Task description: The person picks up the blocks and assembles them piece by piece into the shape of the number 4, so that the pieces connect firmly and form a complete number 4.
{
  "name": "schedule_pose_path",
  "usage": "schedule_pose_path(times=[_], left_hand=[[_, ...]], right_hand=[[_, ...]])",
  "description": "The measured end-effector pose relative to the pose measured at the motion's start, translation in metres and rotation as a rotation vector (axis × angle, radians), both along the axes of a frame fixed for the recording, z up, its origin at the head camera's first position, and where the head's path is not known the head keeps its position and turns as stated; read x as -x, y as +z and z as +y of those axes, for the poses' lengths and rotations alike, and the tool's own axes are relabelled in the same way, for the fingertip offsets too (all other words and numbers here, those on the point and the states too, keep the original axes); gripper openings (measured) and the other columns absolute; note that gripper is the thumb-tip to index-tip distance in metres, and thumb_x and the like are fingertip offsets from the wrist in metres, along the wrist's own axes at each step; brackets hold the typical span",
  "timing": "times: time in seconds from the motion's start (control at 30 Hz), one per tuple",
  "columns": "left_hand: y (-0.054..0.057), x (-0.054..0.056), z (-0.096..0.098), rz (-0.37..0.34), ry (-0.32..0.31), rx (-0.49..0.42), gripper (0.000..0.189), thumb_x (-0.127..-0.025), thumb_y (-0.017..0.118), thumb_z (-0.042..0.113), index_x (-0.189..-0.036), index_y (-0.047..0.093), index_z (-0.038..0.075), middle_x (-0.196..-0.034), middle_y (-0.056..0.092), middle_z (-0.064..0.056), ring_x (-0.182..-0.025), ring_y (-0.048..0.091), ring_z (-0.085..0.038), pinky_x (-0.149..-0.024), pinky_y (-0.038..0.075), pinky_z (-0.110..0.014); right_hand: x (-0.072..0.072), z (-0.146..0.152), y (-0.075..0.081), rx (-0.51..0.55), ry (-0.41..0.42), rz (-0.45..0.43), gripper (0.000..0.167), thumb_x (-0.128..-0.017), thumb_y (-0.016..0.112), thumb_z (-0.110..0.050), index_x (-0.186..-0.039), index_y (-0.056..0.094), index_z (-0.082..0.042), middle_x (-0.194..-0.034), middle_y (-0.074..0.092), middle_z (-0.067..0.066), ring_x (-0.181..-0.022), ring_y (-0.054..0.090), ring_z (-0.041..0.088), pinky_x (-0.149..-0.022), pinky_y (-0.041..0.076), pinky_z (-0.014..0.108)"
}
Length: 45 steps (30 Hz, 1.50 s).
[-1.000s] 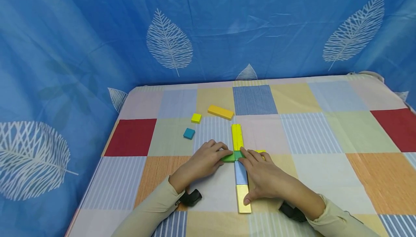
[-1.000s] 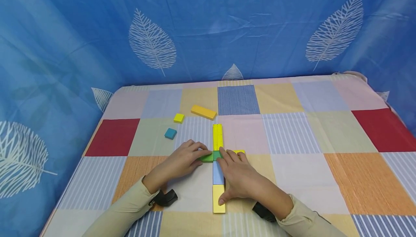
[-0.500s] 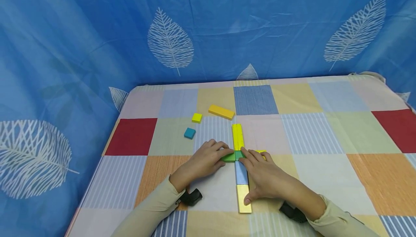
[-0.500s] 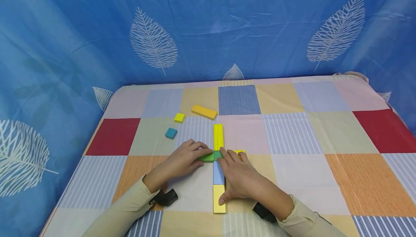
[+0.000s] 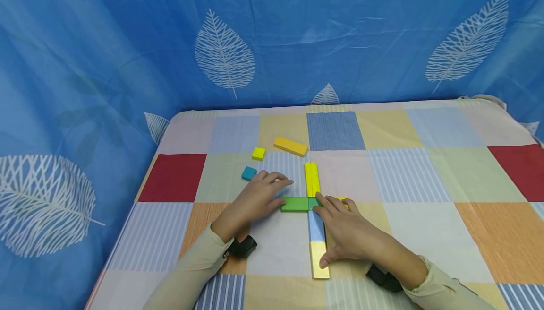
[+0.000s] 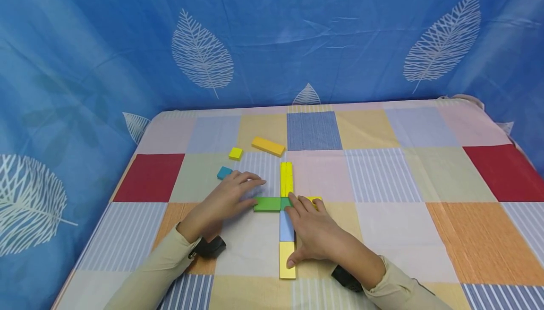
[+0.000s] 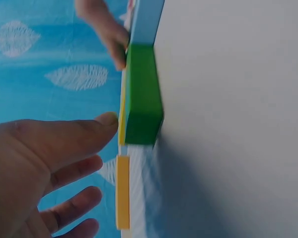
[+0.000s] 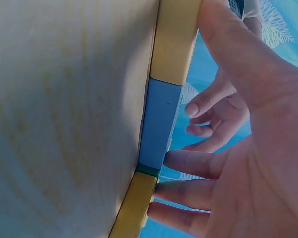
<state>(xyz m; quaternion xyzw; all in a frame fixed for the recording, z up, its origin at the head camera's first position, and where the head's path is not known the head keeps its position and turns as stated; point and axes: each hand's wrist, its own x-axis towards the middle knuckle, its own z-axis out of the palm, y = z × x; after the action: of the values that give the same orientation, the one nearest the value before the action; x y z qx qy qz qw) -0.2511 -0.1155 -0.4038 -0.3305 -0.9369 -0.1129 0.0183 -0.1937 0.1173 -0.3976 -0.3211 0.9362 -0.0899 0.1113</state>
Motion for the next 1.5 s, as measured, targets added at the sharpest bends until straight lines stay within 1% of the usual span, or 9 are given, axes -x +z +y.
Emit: schedule_pose_path(times=[0.1,0.27,0.33,0.5,0.7,0.9,1.0,1.13,1.5], left_hand=[[0.002,0.005,-0.007,-0.020,0.046,-0.012,0.045,-0.083,0.067,0.025,-0.125,0.056,0.019,-0.123,0.055,-0.001,-0.107,0.049,-0.023,-0.092,0.042,-0.037],[0.002,0.013,-0.022,-0.004,0.102,0.001,0.045,-0.081,0.068,0.022,-0.124,0.056,0.016,-0.125,0.054,-0.005,-0.108,0.049,-0.029,-0.088,0.042,-0.042],[0.003,0.015,-0.028,0.000,0.130,0.012,0.045,-0.081,0.069,0.021,-0.124,0.056,0.016,-0.126,0.053,-0.007,-0.109,0.049,-0.030,-0.087,0.043,-0.044],[0.004,0.019,-0.040,-0.023,0.199,0.052,0.047,-0.082,0.067,0.019,-0.126,0.054,0.012,-0.132,0.047,-0.012,-0.113,0.046,-0.036,-0.087,0.043,-0.049],[0.005,0.022,-0.046,-0.067,0.230,0.086,0.047,-0.084,0.065,0.019,-0.128,0.051,0.009,-0.134,0.045,-0.015,-0.112,0.047,-0.037,-0.087,0.045,-0.048],[0.005,0.022,-0.048,-0.119,0.240,0.079,0.044,-0.086,0.063,0.016,-0.127,0.052,0.008,-0.127,0.050,-0.013,-0.111,0.050,-0.031,-0.092,0.043,-0.044],[0.005,0.021,-0.047,-0.135,0.221,0.050,0.040,-0.085,0.063,0.011,-0.124,0.055,0.007,-0.121,0.054,-0.012,-0.107,0.052,-0.027,-0.093,0.044,-0.040],[0.007,0.020,-0.045,-0.155,0.194,0.014,0.034,-0.083,0.063,0.004,-0.117,0.060,0.007,-0.113,0.057,-0.010,-0.099,0.054,-0.023,-0.090,0.047,-0.037],[0.013,0.015,-0.038,-0.169,0.137,0.019,0.034,-0.081,0.066,0.004,-0.114,0.062,0.008,-0.108,0.058,-0.008,-0.092,0.054,-0.018,-0.086,0.048,-0.033]], right_hand=[[0.000,0.000,0.000,0.005,0.000,0.004,0.111,-0.048,0.071,-0.070,-0.128,0.044,0.002,-0.144,0.030,0.022,-0.128,0.032,0.038,-0.095,0.026,0.054],[-0.001,0.001,-0.001,0.014,-0.002,0.009,0.111,-0.047,0.071,-0.069,-0.128,0.044,0.002,-0.144,0.030,0.022,-0.128,0.032,0.038,-0.095,0.026,0.054],[-0.001,0.000,-0.001,0.018,-0.004,0.007,0.111,-0.047,0.072,-0.069,-0.128,0.044,0.002,-0.144,0.030,0.022,-0.128,0.032,0.038,-0.095,0.026,0.054],[-0.001,0.000,-0.001,0.020,-0.014,-0.008,0.111,-0.047,0.072,-0.068,-0.129,0.043,0.001,-0.144,0.029,0.022,-0.128,0.032,0.038,-0.095,0.026,0.055],[-0.001,0.000,0.000,0.012,-0.011,-0.006,0.111,-0.047,0.072,-0.068,-0.129,0.043,0.002,-0.144,0.029,0.022,-0.128,0.032,0.038,-0.095,0.026,0.055],[-0.001,0.000,-0.001,0.016,-0.008,0.002,0.111,-0.047,0.072,-0.068,-0.128,0.044,0.002,-0.144,0.030,0.022,-0.128,0.032,0.038,-0.095,0.026,0.055],[-0.001,0.001,-0.001,0.017,-0.011,0.000,0.111,-0.047,0.072,-0.068,-0.129,0.044,0.002,-0.144,0.030,0.022,-0.128,0.032,0.038,-0.095,0.026,0.055],[0.000,0.001,0.000,0.012,-0.014,-0.005,0.111,-0.047,0.072,-0.068,-0.129,0.043,0.002,-0.144,0.029,0.022,-0.129,0.032,0.038,-0.095,0.025,0.056],[-0.001,0.001,-0.001,0.021,-0.007,-0.005,0.111,-0.047,0.071,-0.069,-0.129,0.043,0.002,-0.144,0.029,0.022,-0.128,0.032,0.038,-0.095,0.025,0.056]])
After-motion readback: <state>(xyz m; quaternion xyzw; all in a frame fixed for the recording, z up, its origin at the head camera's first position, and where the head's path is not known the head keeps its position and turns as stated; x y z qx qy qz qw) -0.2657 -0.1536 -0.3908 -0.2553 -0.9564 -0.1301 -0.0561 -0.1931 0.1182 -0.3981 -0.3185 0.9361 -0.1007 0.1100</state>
